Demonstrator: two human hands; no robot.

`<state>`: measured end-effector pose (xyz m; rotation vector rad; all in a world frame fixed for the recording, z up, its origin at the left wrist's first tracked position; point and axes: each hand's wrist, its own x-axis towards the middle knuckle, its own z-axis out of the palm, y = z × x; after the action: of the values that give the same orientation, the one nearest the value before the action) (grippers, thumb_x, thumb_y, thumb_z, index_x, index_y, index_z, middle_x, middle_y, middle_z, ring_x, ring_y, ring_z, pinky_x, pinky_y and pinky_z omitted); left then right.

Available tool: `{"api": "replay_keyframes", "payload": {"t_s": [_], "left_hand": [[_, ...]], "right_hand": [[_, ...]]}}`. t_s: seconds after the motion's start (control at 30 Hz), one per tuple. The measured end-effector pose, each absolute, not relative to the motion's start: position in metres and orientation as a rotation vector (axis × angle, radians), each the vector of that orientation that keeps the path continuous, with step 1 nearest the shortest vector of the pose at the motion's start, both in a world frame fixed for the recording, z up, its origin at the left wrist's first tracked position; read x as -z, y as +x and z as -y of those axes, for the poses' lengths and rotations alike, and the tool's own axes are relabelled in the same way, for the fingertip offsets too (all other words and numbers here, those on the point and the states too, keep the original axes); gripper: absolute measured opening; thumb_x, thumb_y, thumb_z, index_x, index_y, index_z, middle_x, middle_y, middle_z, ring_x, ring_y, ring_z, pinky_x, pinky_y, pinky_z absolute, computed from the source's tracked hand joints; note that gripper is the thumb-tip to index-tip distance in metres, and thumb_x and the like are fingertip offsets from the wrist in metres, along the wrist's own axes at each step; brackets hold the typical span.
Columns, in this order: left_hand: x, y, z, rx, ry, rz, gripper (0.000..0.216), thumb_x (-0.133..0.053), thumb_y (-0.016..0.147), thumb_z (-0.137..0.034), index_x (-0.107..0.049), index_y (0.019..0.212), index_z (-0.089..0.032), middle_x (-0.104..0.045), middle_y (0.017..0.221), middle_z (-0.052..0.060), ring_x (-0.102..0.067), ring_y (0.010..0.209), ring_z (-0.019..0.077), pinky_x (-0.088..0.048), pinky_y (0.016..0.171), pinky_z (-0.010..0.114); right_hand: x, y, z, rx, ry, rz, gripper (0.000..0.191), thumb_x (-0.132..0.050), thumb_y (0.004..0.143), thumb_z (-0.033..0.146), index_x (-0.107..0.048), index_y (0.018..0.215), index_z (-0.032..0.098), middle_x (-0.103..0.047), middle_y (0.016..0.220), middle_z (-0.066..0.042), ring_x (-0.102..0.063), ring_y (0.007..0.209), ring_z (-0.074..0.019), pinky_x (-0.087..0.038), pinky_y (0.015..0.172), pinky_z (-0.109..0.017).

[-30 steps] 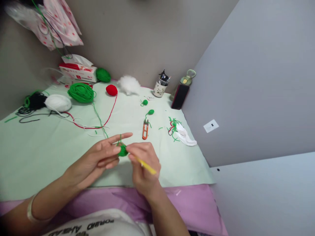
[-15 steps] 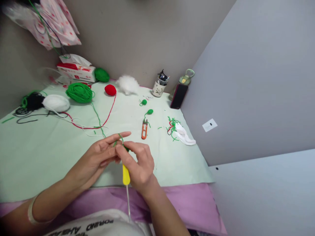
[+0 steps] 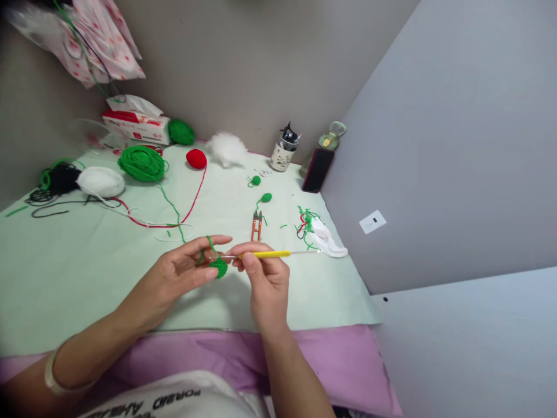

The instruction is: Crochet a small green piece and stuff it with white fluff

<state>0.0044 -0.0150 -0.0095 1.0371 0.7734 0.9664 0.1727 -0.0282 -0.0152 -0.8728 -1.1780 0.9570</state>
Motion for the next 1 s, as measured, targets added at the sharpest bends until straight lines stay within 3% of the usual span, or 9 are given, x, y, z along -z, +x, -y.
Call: {"api": "replay_keyframes", "payload": {"t_s": [0.13,0.33,0.67,1.0], "left_hand": [[0.009,0.001,0.015,-0.978,1.048,-0.794,0.043,-0.083,0.08,-0.031,-0.076,0.123,-0.029,-0.058,0.089,-0.001,-0.057,0.085,0.0162,-0.049,0.082,0.029],[0.01,0.003,0.015,-0.96,1.031,-0.748,0.048,-0.081,0.083,-0.029,-0.071,0.13,-0.03,-0.067,0.098,0.002,-0.063,0.095,0.0193,-0.05,0.09,0.032],[0.007,0.002,0.014,-0.997,1.006,-0.783,0.044,-0.088,0.077,-0.029,-0.076,0.12,-0.031,-0.06,0.086,-0.003,-0.058,0.083,0.0135,-0.048,0.083,0.027],[0.001,0.002,0.019,-1.064,1.326,-0.981,0.039,-0.078,0.085,-0.027,-0.073,0.124,-0.03,-0.062,0.087,-0.002,-0.06,0.086,0.0159,-0.049,0.086,0.029]], "right_hand": [[0.013,0.176,0.026,-1.034,-0.857,1.096,0.019,-0.064,0.098,0.037,-0.074,0.088,0.023,-0.071,0.083,-0.002,-0.06,0.072,-0.0149,-0.049,0.067,-0.03],[0.018,0.176,0.026,-1.007,-0.883,1.254,0.021,-0.064,0.097,0.04,-0.077,0.091,0.024,-0.074,0.088,-0.005,-0.064,0.08,-0.0182,-0.05,0.071,-0.033],[0.013,0.176,0.028,-1.061,-0.82,1.14,0.02,-0.06,0.101,0.034,-0.073,0.09,0.023,-0.074,0.084,-0.003,-0.063,0.073,-0.0143,-0.049,0.069,-0.029],[0.009,0.177,0.034,-0.856,-0.846,1.369,0.021,-0.054,0.104,0.024,-0.074,0.098,0.025,-0.075,0.093,-0.003,-0.068,0.085,-0.0164,-0.053,0.073,-0.031]]}}
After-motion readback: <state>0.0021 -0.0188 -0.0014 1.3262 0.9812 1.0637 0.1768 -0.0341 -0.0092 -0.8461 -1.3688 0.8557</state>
